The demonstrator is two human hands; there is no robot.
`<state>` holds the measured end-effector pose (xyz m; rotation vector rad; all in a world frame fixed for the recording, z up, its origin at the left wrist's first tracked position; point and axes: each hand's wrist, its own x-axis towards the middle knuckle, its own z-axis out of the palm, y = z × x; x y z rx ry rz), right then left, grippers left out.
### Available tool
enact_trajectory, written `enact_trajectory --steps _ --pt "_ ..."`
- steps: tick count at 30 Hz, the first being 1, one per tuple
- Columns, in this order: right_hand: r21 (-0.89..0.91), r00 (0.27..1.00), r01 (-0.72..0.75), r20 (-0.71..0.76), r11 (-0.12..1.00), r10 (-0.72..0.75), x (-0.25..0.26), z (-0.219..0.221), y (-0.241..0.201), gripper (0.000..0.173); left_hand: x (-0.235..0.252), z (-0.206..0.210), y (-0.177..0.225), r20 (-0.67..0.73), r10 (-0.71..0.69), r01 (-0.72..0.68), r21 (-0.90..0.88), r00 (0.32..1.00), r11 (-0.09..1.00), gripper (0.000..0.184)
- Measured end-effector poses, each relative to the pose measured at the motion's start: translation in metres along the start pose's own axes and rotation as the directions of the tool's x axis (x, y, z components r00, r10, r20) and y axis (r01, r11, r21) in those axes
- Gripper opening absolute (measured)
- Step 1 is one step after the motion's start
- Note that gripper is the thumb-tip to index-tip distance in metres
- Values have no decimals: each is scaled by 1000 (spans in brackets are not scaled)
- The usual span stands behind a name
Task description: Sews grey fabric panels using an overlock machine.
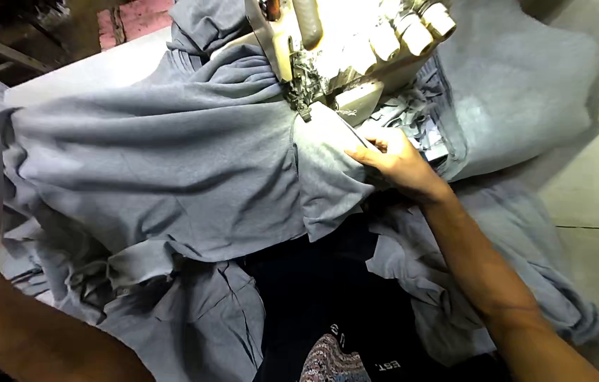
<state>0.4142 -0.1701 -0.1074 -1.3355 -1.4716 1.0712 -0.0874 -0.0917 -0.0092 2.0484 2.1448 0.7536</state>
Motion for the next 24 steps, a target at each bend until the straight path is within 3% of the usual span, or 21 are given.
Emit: enact_trajectory --steps 1,3,4,5,6,7,8,10,12,13,14,15,17,18,19,21,24 --pt "-6 1000 -10 18 1000 11 -5 -6 -2 14 -38 0 33 23 1 0 -37 1000 999 42" --pt "-18 997 -52 49 998 53 -12 -16 -4 12 -108 26 67 288 155 -80 -259 945 963 39" --pt "-35 995 -69 64 997 71 -14 -21 -5 13 -139 53 80 502 268 -18 -448 823 894 42" --pt "-64 995 -71 63 995 75 -16 -25 -6 13 -164 86 88 676 410 142 -605 613 784 50" --pt "-92 996 -62 52 994 67 -17 -28 -7 11 -187 125 92 718 563 350 -694 410 630 62" --pt "-114 998 -52 40 992 57 -18 -31 -8 10 -208 162 97 679 668 552 -697 304 457 75" --pt "-130 998 -40 39 991 46 -19 -34 -8 12 -224 191 105 630 719 717 -643 294 271 85" --pt "-142 999 -17 26 990 20 -20 -37 -11 15 -236 216 126 612 671 873 -474 419 -113 94" --pt "-133 1000 -28 4 991 29 -23 -35 -15 13 -231 209 149 697 465 834 -403 546 -376 76" --pt "-113 999 -47 -6 993 47 -26 -33 -17 12 -227 202 159 738 310 784 -466 600 -410 55" --pt "-87 998 -66 -19 994 64 -31 -28 -19 12 -222 194 167 745 132 729 -575 654 -371 40" --pt "-52 996 -89 -21 995 88 -35 -25 -21 13 -217 187 167 680 -15 645 -702 733 -301 39" --pt "65 993 -116 -5 991 117 -42 -15 -22 20 -201 173 139 386 -174 374 -922 906 -101 38" --pt "136 992 -123 2 983 124 -46 -7 -22 25 -187 163 116 225 -221 234 -972 949 16 36" --pt "200 991 -131 7 971 132 -50 4 -20 26 -169 150 92 80 -247 123 -979 966 164 34" --pt "323 988 -148 9 935 153 -56 31 -16 26 -126 125 56 -79 -260 35 -913 962 406 31" --pt "456 980 -178 0 872 199 -56 75 -12 29 -60 109 33 -91 -136 -4 -845 987 534 24"
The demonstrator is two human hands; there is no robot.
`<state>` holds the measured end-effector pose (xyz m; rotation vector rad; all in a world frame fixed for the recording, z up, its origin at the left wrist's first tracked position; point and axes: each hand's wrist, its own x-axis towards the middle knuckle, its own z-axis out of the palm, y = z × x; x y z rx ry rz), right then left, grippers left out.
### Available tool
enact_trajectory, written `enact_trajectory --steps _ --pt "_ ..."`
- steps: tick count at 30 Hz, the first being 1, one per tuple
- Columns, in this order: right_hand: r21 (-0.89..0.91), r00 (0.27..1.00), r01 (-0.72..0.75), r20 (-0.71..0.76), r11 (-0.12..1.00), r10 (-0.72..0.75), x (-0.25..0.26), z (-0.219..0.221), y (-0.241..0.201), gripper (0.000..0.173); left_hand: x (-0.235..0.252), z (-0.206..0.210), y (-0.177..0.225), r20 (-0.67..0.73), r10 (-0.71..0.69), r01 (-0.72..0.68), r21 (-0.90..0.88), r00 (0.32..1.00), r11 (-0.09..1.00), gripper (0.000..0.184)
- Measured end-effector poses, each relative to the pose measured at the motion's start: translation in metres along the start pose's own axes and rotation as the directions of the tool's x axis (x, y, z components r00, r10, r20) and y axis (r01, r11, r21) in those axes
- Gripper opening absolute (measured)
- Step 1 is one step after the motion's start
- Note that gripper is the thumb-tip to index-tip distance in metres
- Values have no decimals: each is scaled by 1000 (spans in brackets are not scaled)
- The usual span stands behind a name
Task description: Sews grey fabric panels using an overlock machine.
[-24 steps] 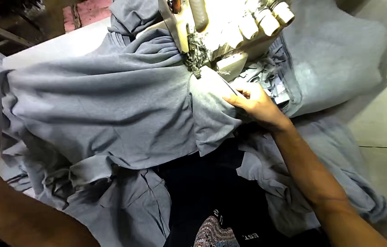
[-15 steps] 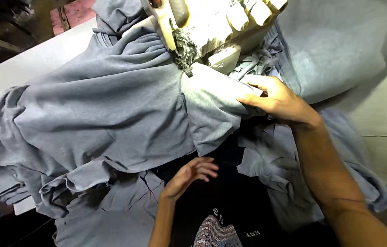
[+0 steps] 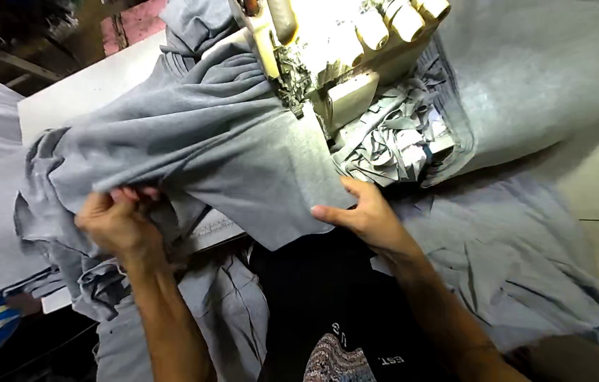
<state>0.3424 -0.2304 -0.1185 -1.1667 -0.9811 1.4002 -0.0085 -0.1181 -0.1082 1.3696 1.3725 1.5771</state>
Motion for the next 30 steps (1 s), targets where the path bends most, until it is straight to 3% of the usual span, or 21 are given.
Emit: enact_trajectory --steps 3,5,7,8,10,12,14,15,18,21,25,28,30 --pt "8 997 13 -80 1000 -12 6 28 17 30 74 13 4 105 24 -37 117 994 992 20" --pt "-72 991 18 -128 997 -27 10 39 24 33 106 32 11 145 14 -73 407 989 911 16" --pt "-164 988 17 -151 986 -42 10 43 26 36 111 47 29 201 -57 -126 783 978 609 38" --pt "-189 987 24 -152 982 -53 8 42 24 37 99 51 42 235 -76 -174 869 969 463 46" --pt "-167 989 48 -130 985 -70 0 37 18 33 48 51 63 381 87 -387 853 920 350 44" --pt "-112 992 97 -65 989 -105 -9 26 13 30 -17 58 78 544 217 -576 674 811 463 50" --pt "-63 992 125 11 990 -125 -17 14 14 35 -76 82 77 679 264 -660 426 685 619 60" --pt "-52 991 132 35 990 -131 -20 10 16 38 -100 94 71 715 280 -683 362 640 635 59" --pt "-83 987 154 56 985 -149 -23 0 21 43 -132 122 46 768 332 -775 316 548 547 44" --pt "-144 985 172 42 974 -168 -23 -5 21 49 -130 132 40 778 343 -785 292 527 546 32" --pt "-151 985 170 11 974 -170 -23 -8 14 54 -121 137 41 798 324 -743 215 508 633 25" --pt "-154 984 177 14 972 -177 -24 -11 12 53 -122 141 45 771 330 -714 219 544 665 34" --pt "-109 983 181 8 977 -181 -25 -11 13 51 -126 145 48 738 352 -725 262 576 637 30"
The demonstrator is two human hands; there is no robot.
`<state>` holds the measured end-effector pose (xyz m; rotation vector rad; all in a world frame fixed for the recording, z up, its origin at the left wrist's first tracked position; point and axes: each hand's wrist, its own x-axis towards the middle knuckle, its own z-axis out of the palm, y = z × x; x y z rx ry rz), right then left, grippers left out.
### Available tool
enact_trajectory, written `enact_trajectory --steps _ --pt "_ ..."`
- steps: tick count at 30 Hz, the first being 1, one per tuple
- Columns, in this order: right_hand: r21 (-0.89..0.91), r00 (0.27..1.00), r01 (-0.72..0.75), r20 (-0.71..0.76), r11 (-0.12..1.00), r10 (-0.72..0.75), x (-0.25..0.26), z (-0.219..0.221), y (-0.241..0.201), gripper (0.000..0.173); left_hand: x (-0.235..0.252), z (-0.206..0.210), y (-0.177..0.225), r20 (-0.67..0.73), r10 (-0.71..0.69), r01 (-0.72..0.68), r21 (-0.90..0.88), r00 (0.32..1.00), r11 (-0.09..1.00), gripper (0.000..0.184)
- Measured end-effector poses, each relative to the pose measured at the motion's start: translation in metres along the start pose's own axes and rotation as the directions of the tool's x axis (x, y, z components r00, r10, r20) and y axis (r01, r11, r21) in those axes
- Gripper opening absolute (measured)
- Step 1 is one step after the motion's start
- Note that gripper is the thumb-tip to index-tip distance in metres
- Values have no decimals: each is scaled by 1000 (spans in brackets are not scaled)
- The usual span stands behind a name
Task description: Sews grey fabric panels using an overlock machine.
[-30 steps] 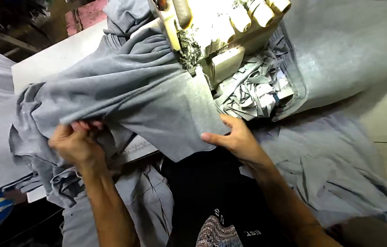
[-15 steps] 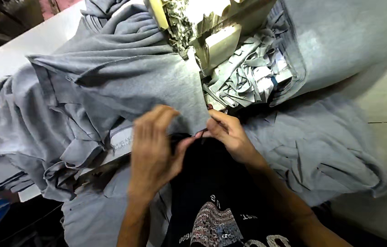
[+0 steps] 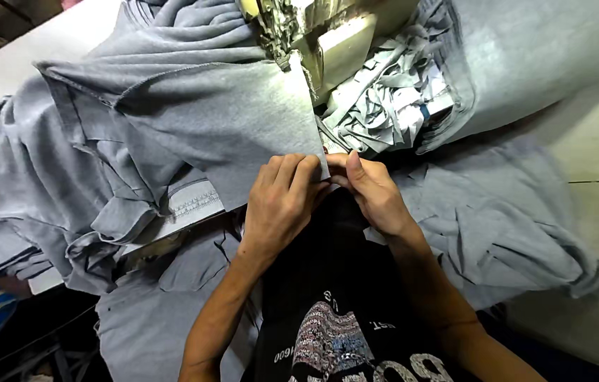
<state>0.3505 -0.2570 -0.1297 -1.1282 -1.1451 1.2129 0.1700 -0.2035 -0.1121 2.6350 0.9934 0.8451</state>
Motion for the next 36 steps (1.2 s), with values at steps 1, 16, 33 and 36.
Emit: enact_trajectory --steps 1,16,33,36 --pt "20 1000 1 -6 1000 -1 0 1 0 49 0 3 2 -24 -3 4 21 1000 1000 26" --pt "-257 967 90 -209 962 -146 18 28 10 13 12 -55 1 -337 -39 8 -93 941 996 13" --pt "-149 966 -7 -255 989 -32 -11 6 7 18 -22 26 17 -234 80 -75 31 969 997 20" --pt "-114 979 14 -201 993 -37 -11 0 4 19 -24 30 14 -222 118 -109 52 968 993 21"
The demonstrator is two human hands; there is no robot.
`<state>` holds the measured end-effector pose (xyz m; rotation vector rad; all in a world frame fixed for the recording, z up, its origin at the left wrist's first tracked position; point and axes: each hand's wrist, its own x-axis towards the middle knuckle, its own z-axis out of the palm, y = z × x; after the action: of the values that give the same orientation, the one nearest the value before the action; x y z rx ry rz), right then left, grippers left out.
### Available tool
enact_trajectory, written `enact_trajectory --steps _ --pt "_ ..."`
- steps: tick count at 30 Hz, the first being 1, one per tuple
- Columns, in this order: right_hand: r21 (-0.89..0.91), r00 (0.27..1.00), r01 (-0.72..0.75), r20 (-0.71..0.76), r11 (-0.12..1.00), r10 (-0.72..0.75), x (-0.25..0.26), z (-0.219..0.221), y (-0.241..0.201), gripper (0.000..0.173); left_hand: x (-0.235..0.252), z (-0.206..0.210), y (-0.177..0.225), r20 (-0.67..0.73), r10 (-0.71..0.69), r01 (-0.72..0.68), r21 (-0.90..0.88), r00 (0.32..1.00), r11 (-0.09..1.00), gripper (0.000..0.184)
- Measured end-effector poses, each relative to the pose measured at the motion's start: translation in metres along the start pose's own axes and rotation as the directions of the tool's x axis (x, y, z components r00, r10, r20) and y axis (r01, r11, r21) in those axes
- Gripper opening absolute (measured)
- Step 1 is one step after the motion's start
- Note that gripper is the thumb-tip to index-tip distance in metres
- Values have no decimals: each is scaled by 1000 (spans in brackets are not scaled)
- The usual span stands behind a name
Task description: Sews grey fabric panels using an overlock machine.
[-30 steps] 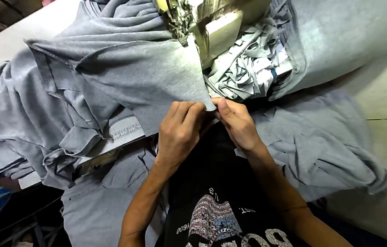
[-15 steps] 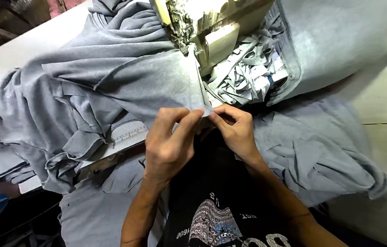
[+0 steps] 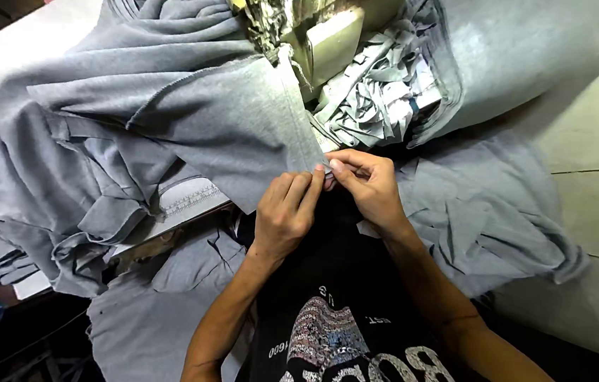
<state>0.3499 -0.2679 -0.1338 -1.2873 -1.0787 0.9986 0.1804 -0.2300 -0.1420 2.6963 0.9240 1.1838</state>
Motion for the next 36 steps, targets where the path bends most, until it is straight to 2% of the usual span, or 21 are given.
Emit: enact_trajectory --steps 3,7,9,11,16,18,21,23,25,28,30,33,36 --pt "10 1000 16 20 1000 -16 4 0 -3 23 0 1 -1 10 61 -61 21 998 998 20" --pt "-109 995 -78 -62 991 72 5 7 -10 16 -2 5 -9 -10 139 -139 31 990 990 13" --pt "-88 993 -85 -85 992 78 6 10 -9 11 -3 8 -14 -26 149 -148 33 989 988 16" --pt "-64 994 -62 -94 996 56 8 11 -8 10 -3 9 -21 -36 125 -122 67 992 990 16" --pt "-36 994 23 -102 999 -27 5 12 -12 10 3 2 -49 -69 65 -41 302 995 952 21" --pt "-36 992 44 -115 998 -48 5 13 -9 10 -2 -11 -58 -82 58 -25 358 995 933 16" --pt "-42 988 69 -137 997 -74 3 14 0 11 -25 -42 -67 -79 -28 64 488 996 870 6" --pt "-40 985 83 -147 996 -88 1 18 7 13 -43 -59 -71 -12 -114 101 565 993 819 11" --pt "-30 983 95 -154 995 -98 0 25 11 19 -49 -74 -65 127 -235 116 592 964 798 10" --pt "-18 978 115 -175 993 -116 1 25 16 34 -40 -102 -45 348 -388 201 467 854 861 28" --pt "-21 973 145 -178 989 -147 0 23 18 32 -29 -108 -24 358 -375 233 381 855 895 36" --pt "-16 965 209 -156 978 -209 -1 22 20 19 -10 -70 -1 270 -223 158 242 937 957 59" --pt "-41 957 244 -152 969 -248 -1 21 21 15 7 -3 -8 149 -116 83 215 982 973 64"
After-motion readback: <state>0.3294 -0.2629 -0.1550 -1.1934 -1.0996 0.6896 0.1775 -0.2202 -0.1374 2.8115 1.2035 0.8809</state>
